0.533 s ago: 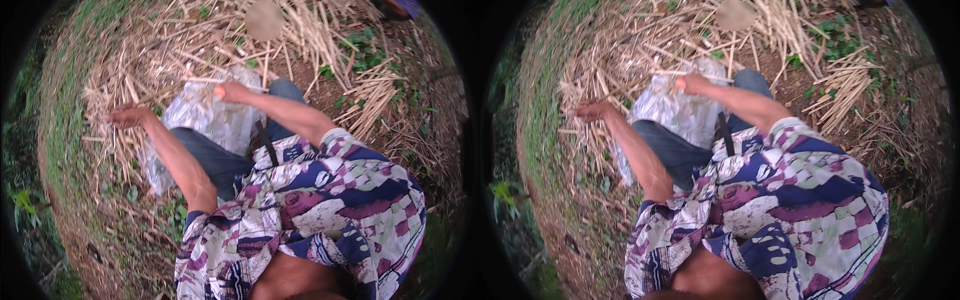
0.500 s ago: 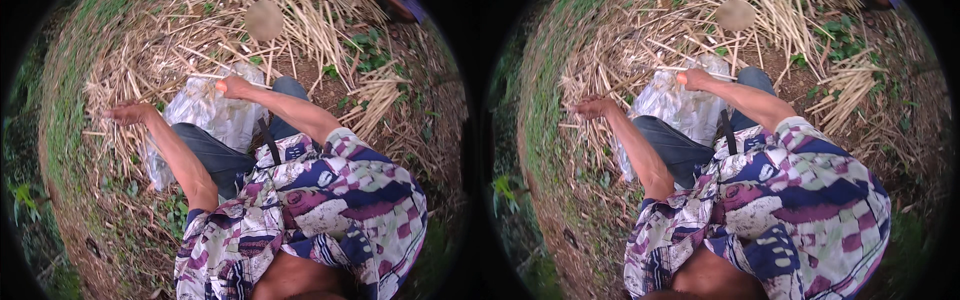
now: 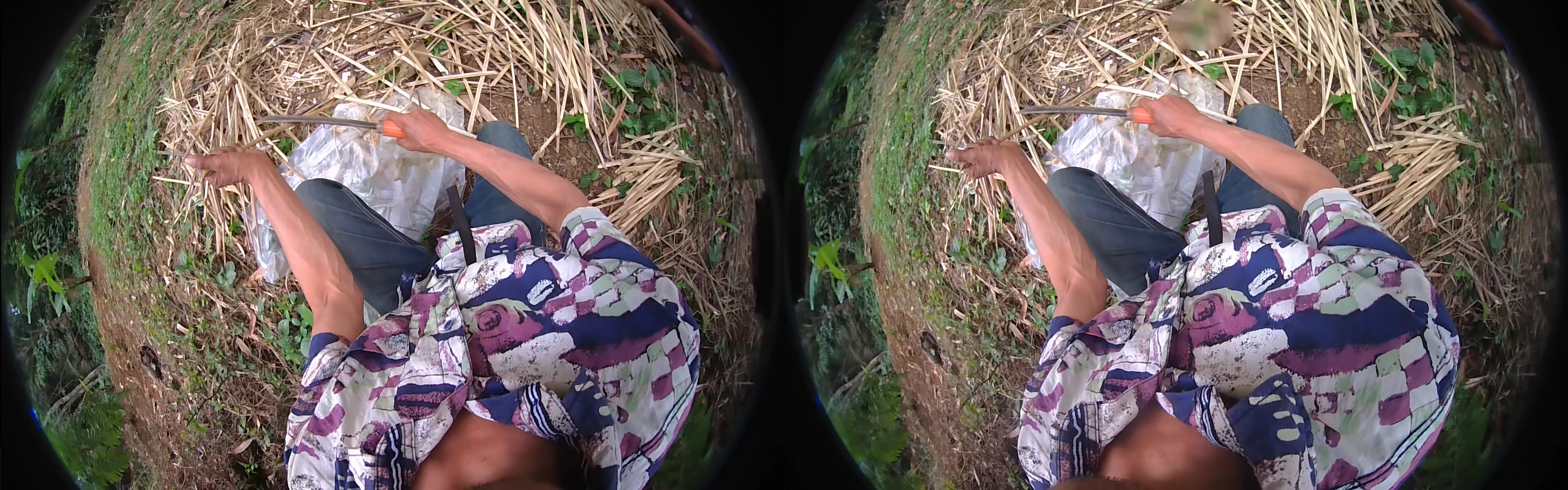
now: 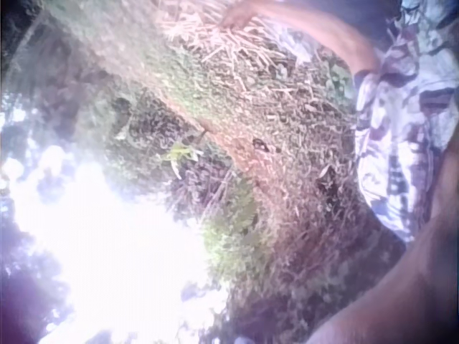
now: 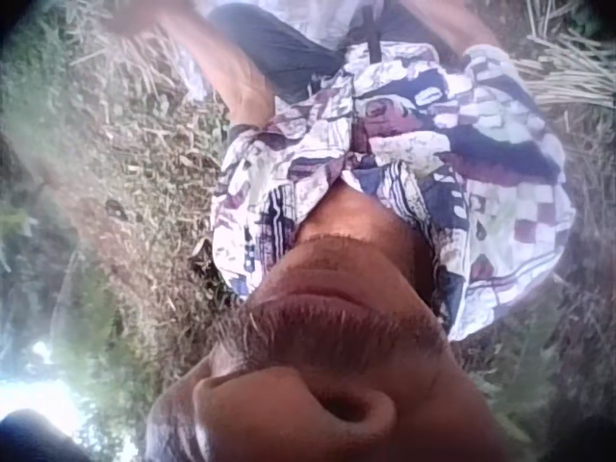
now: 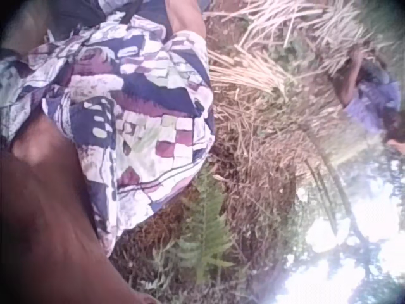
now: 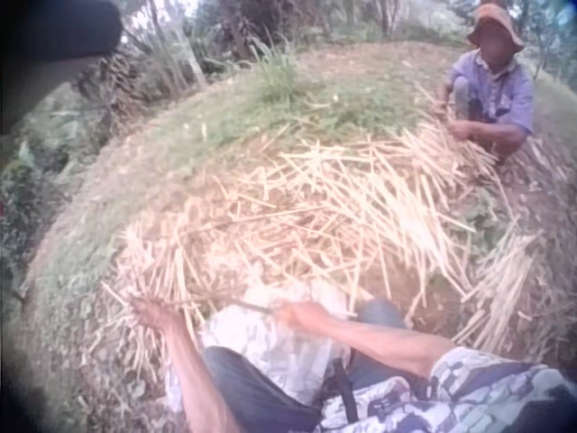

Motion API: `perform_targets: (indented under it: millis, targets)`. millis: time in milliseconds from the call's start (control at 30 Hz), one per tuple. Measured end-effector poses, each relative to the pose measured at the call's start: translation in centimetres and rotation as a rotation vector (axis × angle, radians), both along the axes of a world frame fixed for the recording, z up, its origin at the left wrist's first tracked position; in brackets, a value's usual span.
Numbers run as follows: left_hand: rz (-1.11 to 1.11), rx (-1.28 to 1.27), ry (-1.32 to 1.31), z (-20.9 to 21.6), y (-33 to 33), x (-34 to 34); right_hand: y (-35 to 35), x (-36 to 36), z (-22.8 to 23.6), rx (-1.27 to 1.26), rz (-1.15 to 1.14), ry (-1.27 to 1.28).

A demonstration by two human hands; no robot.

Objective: The person sits on the ground in a wooded area and uses a machete to split long, thin sticks into smaller pieces. They gather the split pieces and place them into a white sack.

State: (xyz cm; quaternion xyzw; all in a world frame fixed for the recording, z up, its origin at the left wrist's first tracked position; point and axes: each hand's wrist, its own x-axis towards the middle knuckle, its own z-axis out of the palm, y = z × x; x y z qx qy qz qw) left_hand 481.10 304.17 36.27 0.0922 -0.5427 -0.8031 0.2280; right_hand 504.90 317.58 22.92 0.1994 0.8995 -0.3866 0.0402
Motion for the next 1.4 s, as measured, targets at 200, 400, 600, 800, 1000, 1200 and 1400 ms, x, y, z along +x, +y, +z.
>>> perform_targets:
  millis: [200, 400, 600, 800, 1000, 1200, 1400]
  targets:
    - [0.086, -0.025, -0.008, -0.5, 0.5, 0.2, 3.4, -0.6, -5.1, 0.024, -0.105, -0.175]
    - [-0.071, 0.007, 0.023, 0.3, 0.9, -0.2, 2.6, 0.5, -4.7, 0.003, -0.159, -0.037]
    - [-0.185, -0.026, 0.135, 1.2, 0.9, 0.3, 1.9, 0.2, -5.0, -0.034, -0.136, -0.211]
    - [-0.247, 0.002, 0.082, 2.0, 0.9, 0.9, 6.7, 2.4, -7.6, -0.046, -0.122, -0.379]
    - [-0.264, -0.064, 0.107, 1.7, -0.8, 1.2, 5.2, 1.6, -3.9, 0.046, -0.086, -0.221]
    - [-0.218, 0.002, 0.09, 3.0, 1.1, 1.4, 6.9, 3.0, -7.5, -0.05, -0.184, -0.405]
    - [-0.116, 0.1, 0.051, 3.8, -0.7, 0.5, 5.5, 2.3, -2.8, -0.185, -0.203, -0.3]
